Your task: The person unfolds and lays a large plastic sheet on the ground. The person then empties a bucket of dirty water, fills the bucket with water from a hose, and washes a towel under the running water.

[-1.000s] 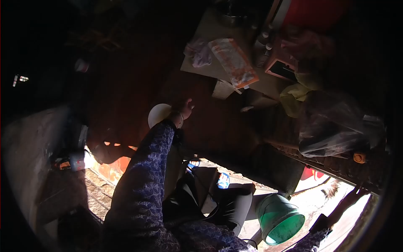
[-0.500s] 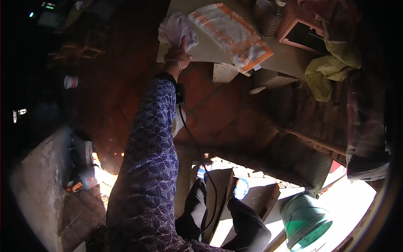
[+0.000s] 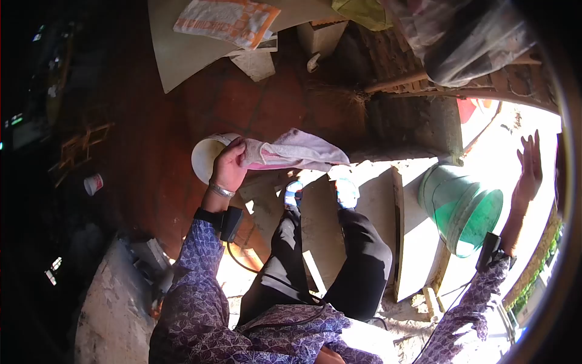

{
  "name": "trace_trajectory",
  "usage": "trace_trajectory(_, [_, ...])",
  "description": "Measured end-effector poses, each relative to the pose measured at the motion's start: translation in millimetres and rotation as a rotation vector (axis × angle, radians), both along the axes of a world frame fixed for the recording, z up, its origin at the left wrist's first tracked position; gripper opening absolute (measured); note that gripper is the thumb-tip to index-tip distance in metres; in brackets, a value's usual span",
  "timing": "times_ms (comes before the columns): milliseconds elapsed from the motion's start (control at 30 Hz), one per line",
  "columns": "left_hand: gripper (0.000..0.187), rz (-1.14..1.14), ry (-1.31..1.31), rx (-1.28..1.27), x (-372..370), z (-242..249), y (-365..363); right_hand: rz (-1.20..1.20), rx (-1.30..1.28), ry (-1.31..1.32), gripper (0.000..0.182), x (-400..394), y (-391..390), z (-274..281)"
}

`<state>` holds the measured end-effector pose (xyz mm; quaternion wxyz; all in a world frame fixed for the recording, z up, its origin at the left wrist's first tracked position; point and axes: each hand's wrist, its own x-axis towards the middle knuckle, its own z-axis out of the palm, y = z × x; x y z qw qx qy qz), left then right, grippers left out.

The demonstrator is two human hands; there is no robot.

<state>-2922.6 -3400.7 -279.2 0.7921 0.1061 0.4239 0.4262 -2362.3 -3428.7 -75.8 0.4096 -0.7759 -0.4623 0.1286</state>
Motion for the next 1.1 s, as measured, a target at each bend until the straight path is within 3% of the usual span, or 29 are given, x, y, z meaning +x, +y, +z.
trace_trajectory(67, [0.029,-0.090,-0.186,-0.043,22.0,14.1,-31.4,-0.039,-0.197,0.251,0.047,-78.7,-54.6,-41.3])
trace_trajectory(133, [0.031,-0.149,-0.259,-0.155,55.9,35.8,-61.5,-0.044,-0.303,0.800,0.050,-120.1,-114.9,-85.2])
trace_trajectory(200, [0.035,-0.237,-0.300,-0.179,92.6,59.4,-81.2,-0.095,-0.456,0.950,0.052,-184.2,-155.3,-95.5])
trace_trajectory(233, [0.036,-0.265,-0.290,-0.172,108.6,67.4,-90.2,0.030,-0.296,1.109,0.044,-202.9,-173.0,-106.0])
trace_trajectory(300, [0.038,-0.365,-0.308,-0.198,138.3,78.3,-106.2,0.291,-0.217,1.253,0.031,-221.3,-227.2,-156.6])
trace_trajectory(367, [0.042,-0.495,-0.369,-0.327,162.8,86.6,-114.4,0.140,-0.391,1.156,0.020,-236.9,-233.7,-121.6])
trace_trajectory(433, [0.045,-0.579,-0.286,-0.310,186.8,99.5,-121.8,0.243,-0.526,0.669,0.016,-236.9,-256.8,-109.0])
trace_trajectory(500, [0.051,-0.691,-0.168,-0.165,206.0,112.8,-121.6,0.170,-0.646,0.994,0.022,-222.6,-262.5,-95.6])
trace_trajectory(567, [0.054,-0.762,-0.179,-0.206,224.1,116.9,-135.0,0.171,-0.615,1.051,0.024,-200.0,-276.9,-81.9])
trace_trajectory(633, [0.055,-0.884,-0.145,-0.162,256.8,126.1,-157.7,-0.048,-0.342,1.401,0.029,-180.4,-305.3,-77.5])
trace_trajectory(667, [0.057,-0.975,-0.062,-0.195,273.2,130.5,-166.0,0.047,-0.407,1.179,0.032,-163.0,-319.8,-73.0])
trace_trajectory(767, [0.055,-1.107,0.072,-0.197,320.6,149.5,-207.0,0.049,-0.245,1.191,0.032,-118.7,-370.1,-45.3])
trace_trajectory(800, [0.056,-1.173,0.126,-0.228,340.5,163.7,-223.5,0.123,-0.080,0.759,0.030,-108.1,-387.1,-40.6])
trace_trajectory(933, [0.057,-1.382,0.148,-0.297,406.4,193.5,-290.9,-0.072,-0.147,0.910,0.026,-51.8,-467.8,10.2])
trace_trajectory(1033, [0.057,-1.522,0.072,-0.347,474.2,236.0,-334.6,-0.540,-0.163,1.428,0.027,-13.8,-512.3,33.0])
trace_trajectory(1067, [0.057,-1.537,0.011,-0.362,494.6,247.0,-346.8,-0.616,-0.075,1.473,0.028,-2.9,-528.4,39.0])
trace_trajectory(1100, [0.059,-1.667,0.030,-0.202,503.4,235.2,-357.2,-0.695,0.016,1.515,0.028,5.7,-539.4,46.3])
